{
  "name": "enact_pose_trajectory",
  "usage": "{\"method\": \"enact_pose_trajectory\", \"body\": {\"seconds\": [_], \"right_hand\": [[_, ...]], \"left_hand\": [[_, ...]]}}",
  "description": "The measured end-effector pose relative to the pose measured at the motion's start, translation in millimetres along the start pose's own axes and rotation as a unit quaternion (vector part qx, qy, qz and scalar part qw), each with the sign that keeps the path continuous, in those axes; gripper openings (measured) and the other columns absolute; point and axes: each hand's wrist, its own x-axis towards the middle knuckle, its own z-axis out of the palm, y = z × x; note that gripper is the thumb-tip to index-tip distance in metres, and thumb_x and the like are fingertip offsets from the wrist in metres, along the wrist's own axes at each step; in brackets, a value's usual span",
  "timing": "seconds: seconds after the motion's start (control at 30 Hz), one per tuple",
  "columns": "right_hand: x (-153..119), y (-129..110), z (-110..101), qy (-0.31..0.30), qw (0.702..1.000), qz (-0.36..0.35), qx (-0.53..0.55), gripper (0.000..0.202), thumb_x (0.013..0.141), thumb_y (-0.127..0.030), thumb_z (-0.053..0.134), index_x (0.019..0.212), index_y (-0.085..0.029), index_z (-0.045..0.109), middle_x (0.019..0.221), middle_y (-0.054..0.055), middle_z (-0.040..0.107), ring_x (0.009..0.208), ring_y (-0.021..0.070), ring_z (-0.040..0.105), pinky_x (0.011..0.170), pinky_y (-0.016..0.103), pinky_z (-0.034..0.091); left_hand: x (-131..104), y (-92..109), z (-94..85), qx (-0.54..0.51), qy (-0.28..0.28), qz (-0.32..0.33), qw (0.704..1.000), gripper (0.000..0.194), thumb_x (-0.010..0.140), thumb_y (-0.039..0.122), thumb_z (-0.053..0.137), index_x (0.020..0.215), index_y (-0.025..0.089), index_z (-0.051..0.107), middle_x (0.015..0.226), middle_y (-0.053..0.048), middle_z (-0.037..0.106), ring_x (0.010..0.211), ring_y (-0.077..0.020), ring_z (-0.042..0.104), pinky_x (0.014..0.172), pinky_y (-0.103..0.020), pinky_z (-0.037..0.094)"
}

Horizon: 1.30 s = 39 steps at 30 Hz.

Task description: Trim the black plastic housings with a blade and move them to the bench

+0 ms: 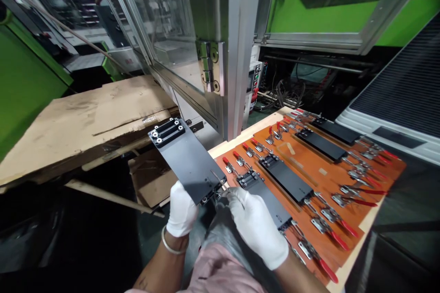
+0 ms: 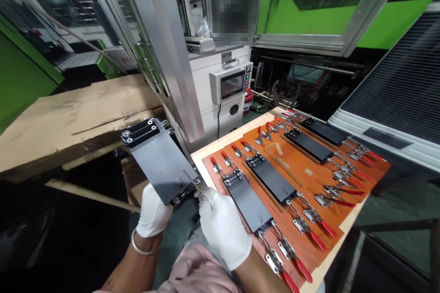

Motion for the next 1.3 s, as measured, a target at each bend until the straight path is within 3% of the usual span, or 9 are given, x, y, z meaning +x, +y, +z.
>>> {"method": "enact_pose_trajectory", "body": {"seconds": [0.23, 0.43, 0.63, 0.77, 0.87, 1.0, 1.2, 1.3], "right_hand": [[2, 3, 8, 0.073, 0.994, -0.037, -0.068, 0.033, 0.090, -0.018, 0.034, 0.092, -0.018, 0.066, 0.072, 0.005, 0.069, 0.068, 0.0187, 0.067, 0.064, 0.025, 0.048], [1, 6, 7, 0.134, 0.987, -0.015, -0.090, 0.032, 0.092, -0.019, 0.035, 0.089, -0.019, 0.066, 0.078, 0.007, 0.071, 0.072, 0.0205, 0.069, 0.063, 0.025, 0.048], [-4, 1, 1, 0.056, 0.996, -0.019, -0.069, 0.029, 0.093, -0.019, 0.036, 0.089, -0.020, 0.065, 0.075, 0.005, 0.071, 0.071, 0.0195, 0.069, 0.063, 0.024, 0.048], [-3, 5, 0, 0.100, 0.988, 0.014, -0.117, 0.029, 0.094, -0.021, 0.035, 0.098, -0.019, 0.064, 0.081, 0.008, 0.072, 0.074, 0.0236, 0.070, 0.065, 0.029, 0.049], [-7, 3, 0, 0.067, 0.995, -0.033, -0.069, 0.032, 0.094, -0.021, 0.033, 0.107, -0.017, 0.062, 0.083, 0.008, 0.072, 0.077, 0.0214, 0.069, 0.069, 0.028, 0.051], [-15, 1, 9, 0.025, 0.996, -0.069, -0.058, 0.036, 0.092, -0.017, 0.031, 0.102, -0.016, 0.066, 0.084, 0.009, 0.071, 0.080, 0.0191, 0.069, 0.069, 0.024, 0.050], [-24, 7, 27, 0.095, 0.978, -0.127, -0.133, 0.033, 0.091, -0.023, 0.039, 0.101, -0.017, 0.070, 0.074, 0.010, 0.069, 0.066, 0.0196, 0.067, 0.059, 0.024, 0.049], [-22, 6, 18, 0.028, 0.988, -0.127, -0.082, 0.031, 0.094, -0.024, 0.038, 0.100, -0.021, 0.068, 0.079, 0.008, 0.071, 0.070, 0.0174, 0.067, 0.062, 0.023, 0.050]], "left_hand": [[-2, 1, -1.2, 0.013, -0.003, 0.020, 1.000, 0.019, 0.081, 0.019, 0.052, 0.074, 0.013, 0.068, 0.072, -0.012, 0.073, 0.066, -0.0201, 0.069, 0.064, -0.030, 0.057], [-4, -1, -0.3, 0.018, -0.014, 0.012, 1.000, 0.018, 0.080, 0.018, 0.051, 0.072, 0.014, 0.067, 0.072, -0.010, 0.073, 0.067, -0.0205, 0.068, 0.064, -0.031, 0.057], [-6, 0, 2.9, -0.012, -0.016, -0.024, 1.000, 0.018, 0.081, 0.020, 0.050, 0.075, 0.014, 0.066, 0.076, -0.012, 0.072, 0.071, -0.0220, 0.068, 0.069, -0.035, 0.057], [-5, 2, 5.3, -0.002, -0.035, -0.025, 0.999, 0.020, 0.081, 0.017, 0.049, 0.073, 0.013, 0.067, 0.077, -0.013, 0.072, 0.074, -0.0221, 0.068, 0.072, -0.035, 0.056], [-2, 5, 6.3, -0.006, -0.056, -0.043, 0.997, 0.022, 0.082, 0.017, 0.048, 0.070, 0.013, 0.067, 0.074, -0.011, 0.072, 0.070, -0.0205, 0.067, 0.068, -0.032, 0.056], [1, 8, 10.0, -0.012, -0.049, -0.062, 0.997, 0.026, 0.083, 0.017, 0.048, 0.065, 0.013, 0.067, 0.072, -0.011, 0.071, 0.071, -0.0201, 0.067, 0.068, -0.030, 0.055], [-3, 1, 20.5, -0.034, -0.029, -0.130, 0.990, 0.022, 0.082, 0.018, 0.047, 0.074, 0.011, 0.066, 0.080, -0.011, 0.071, 0.073, -0.0189, 0.065, 0.071, -0.029, 0.054], [-4, -4, 19.1, -0.043, -0.047, -0.128, 0.990, 0.024, 0.085, 0.021, 0.045, 0.080, 0.011, 0.065, 0.082, -0.012, 0.071, 0.075, -0.0189, 0.065, 0.071, -0.029, 0.054]]}}
